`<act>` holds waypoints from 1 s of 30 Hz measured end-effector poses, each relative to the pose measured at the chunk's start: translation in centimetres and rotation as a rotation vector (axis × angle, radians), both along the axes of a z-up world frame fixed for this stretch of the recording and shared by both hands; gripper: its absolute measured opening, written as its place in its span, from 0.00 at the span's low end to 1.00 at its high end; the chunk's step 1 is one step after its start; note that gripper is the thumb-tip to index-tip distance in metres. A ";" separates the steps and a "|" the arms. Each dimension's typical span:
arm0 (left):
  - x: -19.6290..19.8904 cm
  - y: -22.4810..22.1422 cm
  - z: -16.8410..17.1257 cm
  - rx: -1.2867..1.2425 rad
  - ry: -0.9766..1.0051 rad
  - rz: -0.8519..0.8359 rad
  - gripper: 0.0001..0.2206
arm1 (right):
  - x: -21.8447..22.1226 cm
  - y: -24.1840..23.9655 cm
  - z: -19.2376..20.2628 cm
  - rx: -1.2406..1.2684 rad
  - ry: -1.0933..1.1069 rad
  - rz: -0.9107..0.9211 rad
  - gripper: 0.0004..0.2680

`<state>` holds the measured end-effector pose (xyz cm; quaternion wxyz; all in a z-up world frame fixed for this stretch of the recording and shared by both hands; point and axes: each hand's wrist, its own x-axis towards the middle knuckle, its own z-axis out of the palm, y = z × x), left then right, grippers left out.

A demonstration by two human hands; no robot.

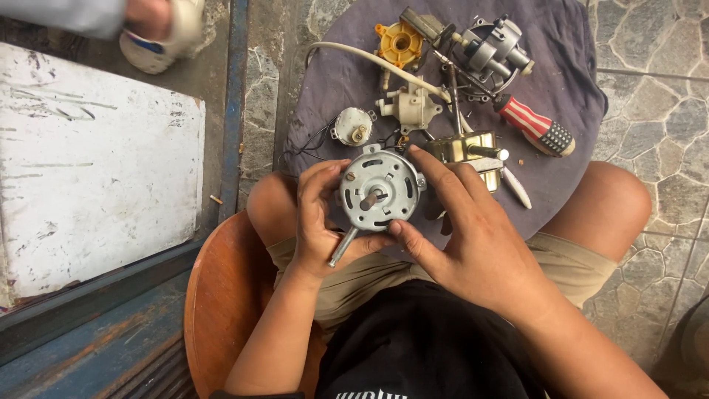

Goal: Assembling the internal components of a fan motor, including the rotor, stator, and housing.

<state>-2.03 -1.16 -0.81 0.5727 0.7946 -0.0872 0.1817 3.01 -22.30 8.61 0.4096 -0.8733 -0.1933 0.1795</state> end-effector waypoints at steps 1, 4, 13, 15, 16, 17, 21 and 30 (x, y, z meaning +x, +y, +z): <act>-0.1 0.2 0.1 0.002 0.000 0.003 0.45 | 0.0 0.0 0.0 0.002 0.000 0.003 0.29; -0.1 0.7 0.4 -0.065 0.057 -0.063 0.40 | 0.1 0.2 0.0 0.016 -0.030 0.010 0.28; -0.5 -0.7 -1.3 -0.420 0.190 -0.122 0.43 | 0.0 0.4 -0.3 0.038 -0.059 0.022 0.26; -0.1 -0.5 -1.0 -0.446 0.199 -0.143 0.42 | -0.2 0.3 -0.5 0.025 -0.086 0.016 0.26; 0.2 -0.1 -1.0 -0.448 0.198 -0.145 0.42 | -0.2 0.3 -0.5 0.022 -0.087 0.015 0.26; 0.5 0.3 -1.0 -0.454 0.179 -0.196 0.41 | -0.2 0.3 -0.6 0.021 -0.101 0.021 0.27; 2.0 3.0 -0.6 -0.407 0.175 -0.369 0.40 | -0.5 0.1 -0.9 0.043 -0.067 0.043 0.28; 3.3 4.4 0.1 -0.455 0.283 -0.499 0.41 | 0.0 0.4 -1.4 0.071 -0.099 0.047 0.24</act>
